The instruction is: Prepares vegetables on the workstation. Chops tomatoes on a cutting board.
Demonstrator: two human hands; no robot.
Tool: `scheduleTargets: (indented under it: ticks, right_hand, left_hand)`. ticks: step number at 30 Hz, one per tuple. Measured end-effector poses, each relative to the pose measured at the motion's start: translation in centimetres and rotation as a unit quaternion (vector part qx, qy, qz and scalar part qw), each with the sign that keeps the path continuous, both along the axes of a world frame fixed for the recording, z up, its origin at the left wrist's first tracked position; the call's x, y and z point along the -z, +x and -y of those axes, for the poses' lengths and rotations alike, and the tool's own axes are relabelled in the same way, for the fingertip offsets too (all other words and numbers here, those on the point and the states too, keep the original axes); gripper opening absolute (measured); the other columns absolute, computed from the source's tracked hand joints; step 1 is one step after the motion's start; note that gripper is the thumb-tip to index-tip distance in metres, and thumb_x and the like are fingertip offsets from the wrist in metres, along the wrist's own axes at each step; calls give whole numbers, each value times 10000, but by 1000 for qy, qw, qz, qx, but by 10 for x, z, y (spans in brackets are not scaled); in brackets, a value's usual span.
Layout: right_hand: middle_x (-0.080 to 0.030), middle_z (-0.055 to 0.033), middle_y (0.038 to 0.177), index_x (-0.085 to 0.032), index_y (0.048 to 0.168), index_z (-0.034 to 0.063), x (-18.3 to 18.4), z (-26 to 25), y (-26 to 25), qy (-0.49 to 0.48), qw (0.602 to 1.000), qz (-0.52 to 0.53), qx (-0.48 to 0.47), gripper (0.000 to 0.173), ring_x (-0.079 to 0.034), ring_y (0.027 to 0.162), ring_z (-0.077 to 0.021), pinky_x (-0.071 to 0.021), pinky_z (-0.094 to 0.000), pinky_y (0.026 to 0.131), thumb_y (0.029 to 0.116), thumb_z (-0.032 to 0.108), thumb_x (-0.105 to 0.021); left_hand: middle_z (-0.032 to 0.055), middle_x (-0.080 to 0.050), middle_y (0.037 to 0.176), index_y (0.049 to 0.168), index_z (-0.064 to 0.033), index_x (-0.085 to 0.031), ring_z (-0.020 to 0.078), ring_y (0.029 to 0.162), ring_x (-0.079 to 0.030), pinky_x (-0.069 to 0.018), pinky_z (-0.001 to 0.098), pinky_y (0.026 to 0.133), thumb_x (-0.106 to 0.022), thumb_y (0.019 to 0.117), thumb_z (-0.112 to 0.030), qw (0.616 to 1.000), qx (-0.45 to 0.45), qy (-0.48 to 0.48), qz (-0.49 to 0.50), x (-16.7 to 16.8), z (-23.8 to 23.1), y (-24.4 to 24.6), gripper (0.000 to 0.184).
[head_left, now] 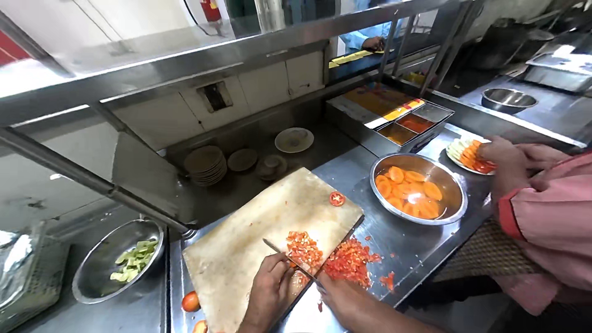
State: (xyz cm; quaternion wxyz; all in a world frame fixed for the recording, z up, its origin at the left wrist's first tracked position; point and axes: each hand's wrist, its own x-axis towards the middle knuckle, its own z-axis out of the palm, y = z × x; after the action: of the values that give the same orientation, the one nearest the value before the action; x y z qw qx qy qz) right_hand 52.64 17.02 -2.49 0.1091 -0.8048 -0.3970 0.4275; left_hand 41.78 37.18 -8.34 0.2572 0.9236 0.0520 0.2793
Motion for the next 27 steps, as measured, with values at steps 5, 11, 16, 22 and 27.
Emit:
scheduleTargets:
  ticks: [5,11,16,22,27]
  right_hand:
    - [-683,-261,1074,-446,1439,74,11,47,6,-4,998,-43,35,435,-690,1005,-448,-539,-632,861,1089,332,-475]
    - [-686,-246,1034,-433,1431,110,-23,29,11,-15,1000,4,-4,397,-691,986,-454,-538,-630,849,1097,323,-453]
    - [-686,-248,1056,-419,1439,100,3,10,11,6,999,23,-26,398,-694,1006,-456,-545,-638,850,1106,317,-421]
    - [-677,-264,1102,-371,1493,96,-63,6,6,-87,993,38,-64,448,-677,1039,-483,-534,-661,854,1074,212,-479]
    - [-686,-255,1073,-387,1485,99,0,3,10,-20,999,36,-32,434,-693,1012,-461,-544,-641,857,1104,305,-421]
  left_hand:
    - [87,-711,1152,972,-98,-743,217,1144,-660,-544,353,1006,-621,959,-231,1000,-13,-5,-12,-2,3,1,181]
    - [54,-731,1098,1009,-139,-767,202,1086,-686,-567,329,963,-611,977,-244,998,16,47,-39,-2,3,-11,191]
    - [61,-739,1124,1021,-126,-776,199,1108,-691,-561,332,988,-608,987,-236,997,33,61,-38,1,2,-20,203]
    - [64,-736,1115,1024,-118,-763,202,1103,-692,-560,351,990,-578,1019,-247,995,38,78,-42,3,4,-19,225]
    - [64,-732,1153,1046,-109,-764,214,1136,-681,-548,368,1014,-567,1034,-212,995,43,62,-69,1,6,-15,222]
